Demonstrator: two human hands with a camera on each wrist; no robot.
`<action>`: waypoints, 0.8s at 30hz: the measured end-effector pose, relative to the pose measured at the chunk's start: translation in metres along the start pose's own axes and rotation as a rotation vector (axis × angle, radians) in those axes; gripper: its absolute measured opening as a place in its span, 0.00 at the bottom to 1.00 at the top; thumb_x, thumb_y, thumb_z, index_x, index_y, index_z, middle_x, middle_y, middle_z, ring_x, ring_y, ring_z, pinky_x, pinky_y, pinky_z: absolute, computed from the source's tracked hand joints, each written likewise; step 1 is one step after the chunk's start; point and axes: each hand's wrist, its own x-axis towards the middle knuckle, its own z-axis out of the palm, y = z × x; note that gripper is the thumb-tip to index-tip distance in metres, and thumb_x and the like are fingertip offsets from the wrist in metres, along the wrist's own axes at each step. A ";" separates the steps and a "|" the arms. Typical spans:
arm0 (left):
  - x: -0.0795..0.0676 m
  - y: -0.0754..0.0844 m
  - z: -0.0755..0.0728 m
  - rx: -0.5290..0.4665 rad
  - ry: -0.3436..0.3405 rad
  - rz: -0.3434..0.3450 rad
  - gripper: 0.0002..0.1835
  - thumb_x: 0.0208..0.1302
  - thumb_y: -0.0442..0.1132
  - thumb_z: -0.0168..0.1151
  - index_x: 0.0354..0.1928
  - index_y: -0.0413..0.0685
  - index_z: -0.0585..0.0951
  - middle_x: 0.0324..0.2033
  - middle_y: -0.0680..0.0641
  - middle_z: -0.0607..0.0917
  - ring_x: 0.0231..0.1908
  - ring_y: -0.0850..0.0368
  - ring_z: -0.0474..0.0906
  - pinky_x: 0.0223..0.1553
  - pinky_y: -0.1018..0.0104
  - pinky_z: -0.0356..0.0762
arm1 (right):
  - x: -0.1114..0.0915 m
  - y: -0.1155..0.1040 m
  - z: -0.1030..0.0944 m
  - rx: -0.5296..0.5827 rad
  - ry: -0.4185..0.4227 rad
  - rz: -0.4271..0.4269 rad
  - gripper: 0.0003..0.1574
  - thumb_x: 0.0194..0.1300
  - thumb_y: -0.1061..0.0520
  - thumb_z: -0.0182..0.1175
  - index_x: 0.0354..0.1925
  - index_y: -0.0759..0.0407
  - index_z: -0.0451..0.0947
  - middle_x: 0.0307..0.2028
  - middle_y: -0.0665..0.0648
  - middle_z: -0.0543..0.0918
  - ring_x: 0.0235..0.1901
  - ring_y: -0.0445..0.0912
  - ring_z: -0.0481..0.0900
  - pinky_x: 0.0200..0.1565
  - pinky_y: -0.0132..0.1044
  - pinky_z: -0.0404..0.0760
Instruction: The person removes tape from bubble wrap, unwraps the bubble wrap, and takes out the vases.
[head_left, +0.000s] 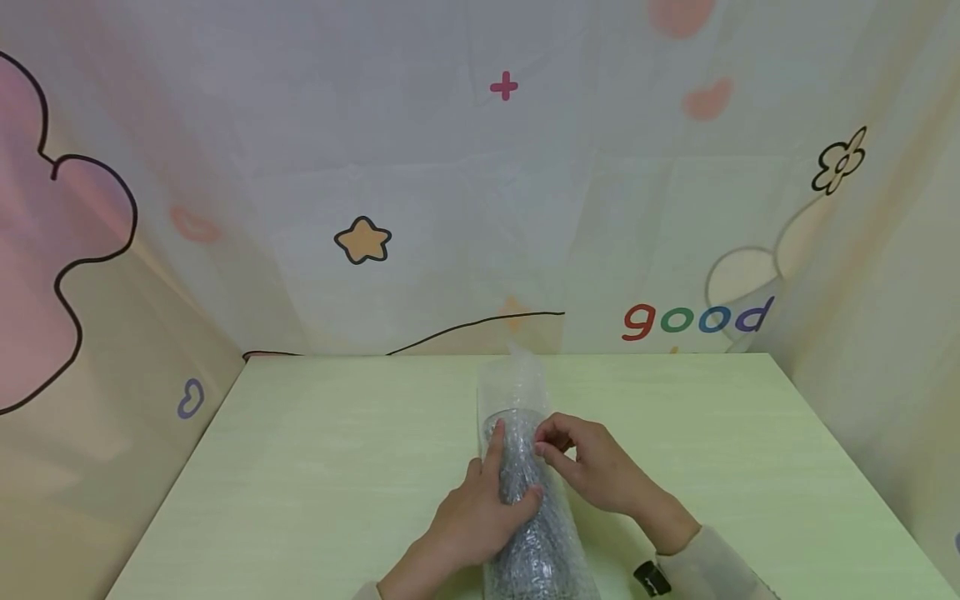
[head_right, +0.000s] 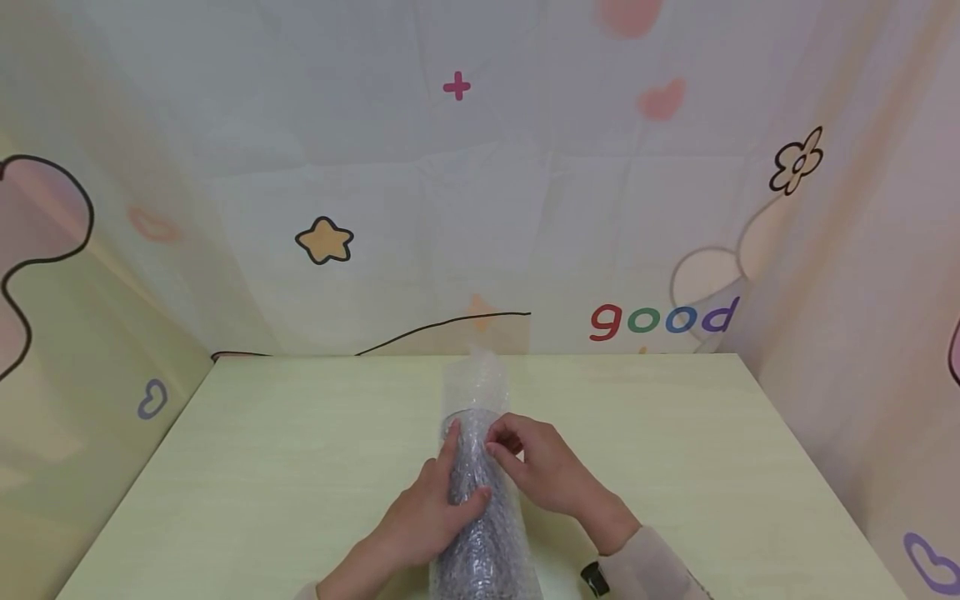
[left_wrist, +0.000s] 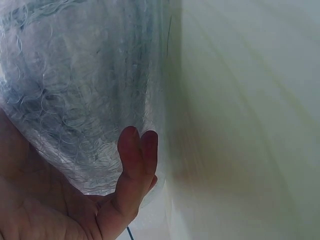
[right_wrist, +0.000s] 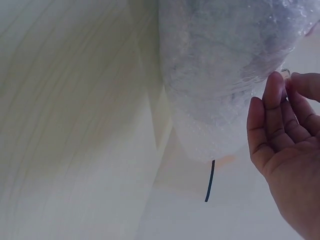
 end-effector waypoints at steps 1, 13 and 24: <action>0.000 0.000 0.000 0.000 -0.001 -0.001 0.50 0.56 0.76 0.50 0.72 0.84 0.33 0.56 0.40 0.73 0.25 0.51 0.73 0.24 0.58 0.68 | 0.000 0.000 0.000 0.004 0.001 0.003 0.03 0.70 0.54 0.58 0.40 0.49 0.78 0.34 0.45 0.82 0.35 0.38 0.81 0.39 0.35 0.81; 0.000 0.000 0.000 0.009 0.011 0.002 0.50 0.56 0.75 0.51 0.72 0.84 0.33 0.56 0.41 0.74 0.26 0.51 0.73 0.24 0.58 0.69 | -0.001 -0.001 -0.001 0.038 0.028 0.070 0.05 0.68 0.49 0.60 0.38 0.44 0.83 0.35 0.42 0.84 0.33 0.37 0.82 0.36 0.36 0.81; 0.000 -0.002 0.001 0.018 0.024 0.018 0.50 0.57 0.76 0.49 0.72 0.83 0.32 0.56 0.41 0.73 0.24 0.53 0.72 0.24 0.60 0.67 | -0.001 -0.003 -0.002 0.052 0.019 0.082 0.06 0.61 0.52 0.67 0.38 0.44 0.84 0.36 0.43 0.85 0.35 0.37 0.83 0.40 0.32 0.81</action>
